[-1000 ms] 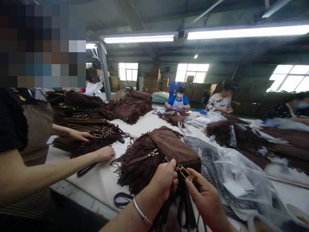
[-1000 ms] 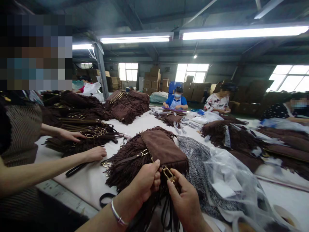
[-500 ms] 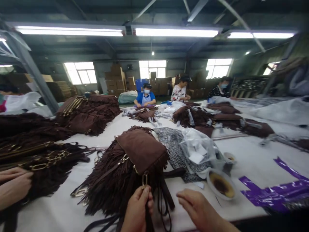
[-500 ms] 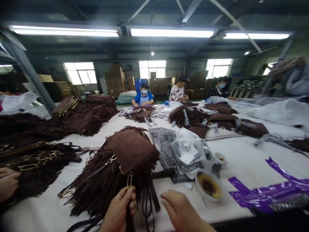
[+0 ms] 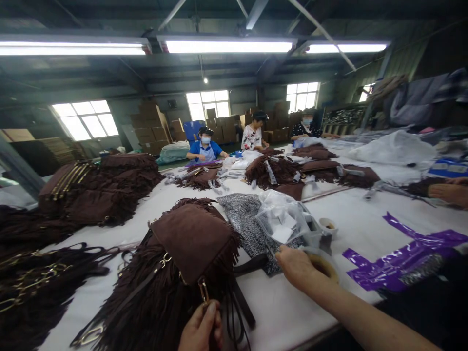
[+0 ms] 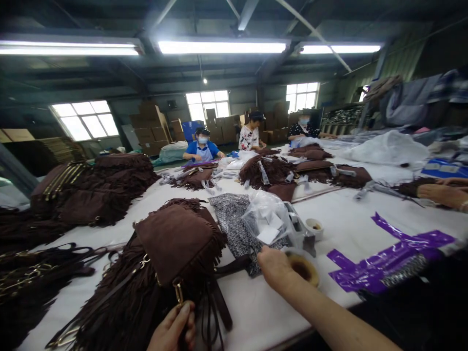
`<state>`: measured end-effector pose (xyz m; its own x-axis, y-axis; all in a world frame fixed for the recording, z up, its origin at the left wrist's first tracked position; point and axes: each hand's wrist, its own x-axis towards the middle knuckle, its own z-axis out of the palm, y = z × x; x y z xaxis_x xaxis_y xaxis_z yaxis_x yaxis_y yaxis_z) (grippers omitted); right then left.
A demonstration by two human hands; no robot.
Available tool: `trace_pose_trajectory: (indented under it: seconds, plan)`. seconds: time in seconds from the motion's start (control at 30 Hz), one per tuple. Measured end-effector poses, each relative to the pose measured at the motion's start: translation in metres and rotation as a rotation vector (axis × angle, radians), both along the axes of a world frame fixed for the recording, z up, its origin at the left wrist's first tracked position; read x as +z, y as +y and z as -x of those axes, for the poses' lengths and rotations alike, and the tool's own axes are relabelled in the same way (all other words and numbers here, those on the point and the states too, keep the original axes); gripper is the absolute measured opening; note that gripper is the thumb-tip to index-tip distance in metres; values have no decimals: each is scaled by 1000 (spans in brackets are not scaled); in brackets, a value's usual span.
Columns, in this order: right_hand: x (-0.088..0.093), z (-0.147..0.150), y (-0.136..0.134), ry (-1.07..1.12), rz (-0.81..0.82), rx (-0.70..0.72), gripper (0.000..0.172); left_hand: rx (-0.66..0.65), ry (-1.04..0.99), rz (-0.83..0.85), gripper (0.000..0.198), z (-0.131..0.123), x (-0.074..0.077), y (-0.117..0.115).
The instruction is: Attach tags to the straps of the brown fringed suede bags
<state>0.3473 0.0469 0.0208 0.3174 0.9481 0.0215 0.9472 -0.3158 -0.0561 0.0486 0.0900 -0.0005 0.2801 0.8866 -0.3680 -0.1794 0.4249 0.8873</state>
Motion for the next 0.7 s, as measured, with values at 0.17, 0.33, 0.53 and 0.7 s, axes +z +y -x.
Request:
trace_pose_trajectory:
  seconds: [0.17, 0.33, 0.53, 0.7]
  plan:
    - [-6, 12, -1, -51, -3, 55, 25, -16, 20, -21, 59, 2, 0, -1]
    - [6, 16, -23, -16, 44, 99, 30, -44, -10, 29, 56, 2, 2, -1]
    - [2, 19, -15, 5, 214, -19, 48, 2, -44, 10, 52, -3, 4, -4]
    - [1, 2, 22, 15, 151, -104, 56, -96, -38, 49, 57, 5, 0, 4]
